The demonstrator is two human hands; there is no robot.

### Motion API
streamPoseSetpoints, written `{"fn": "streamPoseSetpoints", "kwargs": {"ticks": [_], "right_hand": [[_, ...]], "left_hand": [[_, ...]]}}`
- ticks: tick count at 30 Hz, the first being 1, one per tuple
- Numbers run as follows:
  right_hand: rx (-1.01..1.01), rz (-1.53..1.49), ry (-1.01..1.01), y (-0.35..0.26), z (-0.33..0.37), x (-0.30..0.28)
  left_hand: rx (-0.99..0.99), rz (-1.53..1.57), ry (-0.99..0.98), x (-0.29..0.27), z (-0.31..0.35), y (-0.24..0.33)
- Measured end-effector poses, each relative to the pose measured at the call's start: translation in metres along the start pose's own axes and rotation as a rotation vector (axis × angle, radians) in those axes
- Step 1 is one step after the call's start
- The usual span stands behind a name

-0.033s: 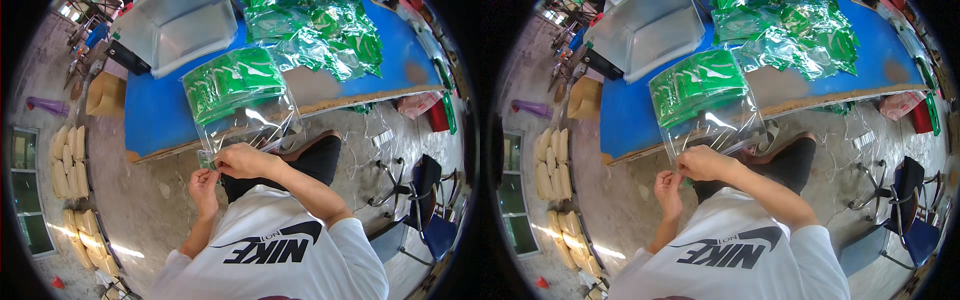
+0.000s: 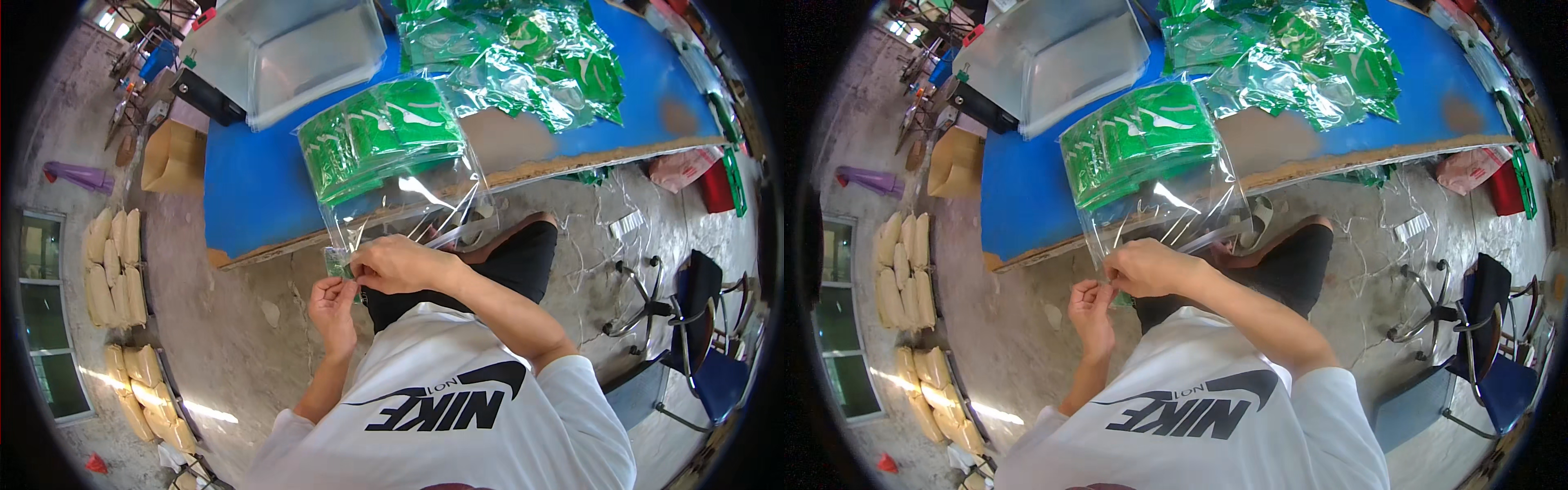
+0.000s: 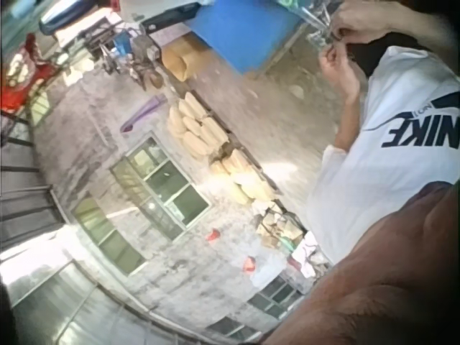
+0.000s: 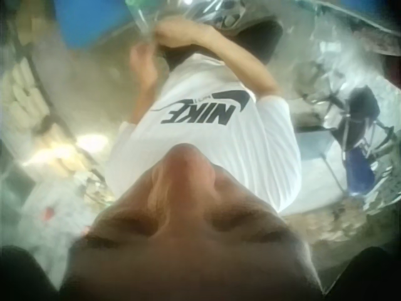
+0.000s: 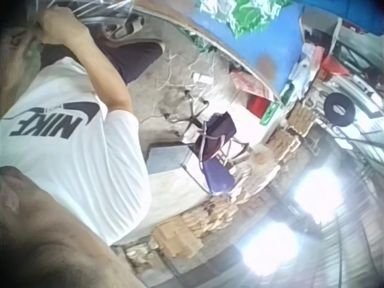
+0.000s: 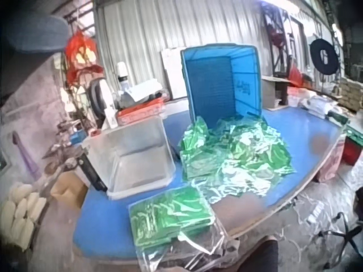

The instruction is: Sorting and packing green plastic bags into a larger transparent bag.

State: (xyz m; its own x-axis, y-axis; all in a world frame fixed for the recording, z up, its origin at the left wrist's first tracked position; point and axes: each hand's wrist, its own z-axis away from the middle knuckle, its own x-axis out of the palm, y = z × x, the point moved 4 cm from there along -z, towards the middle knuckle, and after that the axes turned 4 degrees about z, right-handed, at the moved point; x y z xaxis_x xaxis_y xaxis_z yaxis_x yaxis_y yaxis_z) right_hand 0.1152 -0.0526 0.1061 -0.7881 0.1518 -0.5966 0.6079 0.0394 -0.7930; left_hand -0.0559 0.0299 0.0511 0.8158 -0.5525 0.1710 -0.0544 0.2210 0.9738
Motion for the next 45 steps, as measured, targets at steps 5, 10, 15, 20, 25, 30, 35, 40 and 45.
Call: {"fn": "streamPoseSetpoints", "kwargs": {"ticks": [5,10,15,20,25,30,35,40,45], "right_hand": [[-0.018,0.006,0.033,0.01,0.001,0.004],[-0.005,0.11,0.101,0.006,0.007,0.001],[-0.01,0.251,0.197,0.007,0.007,0.013],[-0.005,-0.183,0.187,-0.003,0.057,-0.021],[0.365,-0.984,1.15,0.117,0.331,-0.066],[0.543,-1.247,2.607,0.193,0.627,0.013],[0.578,-1.196,2.332,0.194,0.595,0.008],[0.805,-0.732,1.869,0.176,0.352,-0.065],[0.397,-0.027,1.266,0.099,0.196,-0.12]], "left_hand": [[0.016,-0.011,-0.012,0.006,-0.005,0.004],[0.158,-0.077,-0.119,0.015,-0.008,0.025],[0.462,-0.392,-0.238,0.094,-0.123,0.121],[0.385,-1.052,-0.353,0.139,-0.199,0.084],[0.535,-1.01,-0.352,0.135,-0.199,0.081],[0.51,-1.109,-0.375,0.149,-0.193,0.1],[0.894,-1.191,-0.689,0.2,-0.164,0.123],[1.082,-1.457,-0.881,0.227,-0.152,0.079],[0.992,-1.02,-0.978,0.215,-0.144,0.112]]}}
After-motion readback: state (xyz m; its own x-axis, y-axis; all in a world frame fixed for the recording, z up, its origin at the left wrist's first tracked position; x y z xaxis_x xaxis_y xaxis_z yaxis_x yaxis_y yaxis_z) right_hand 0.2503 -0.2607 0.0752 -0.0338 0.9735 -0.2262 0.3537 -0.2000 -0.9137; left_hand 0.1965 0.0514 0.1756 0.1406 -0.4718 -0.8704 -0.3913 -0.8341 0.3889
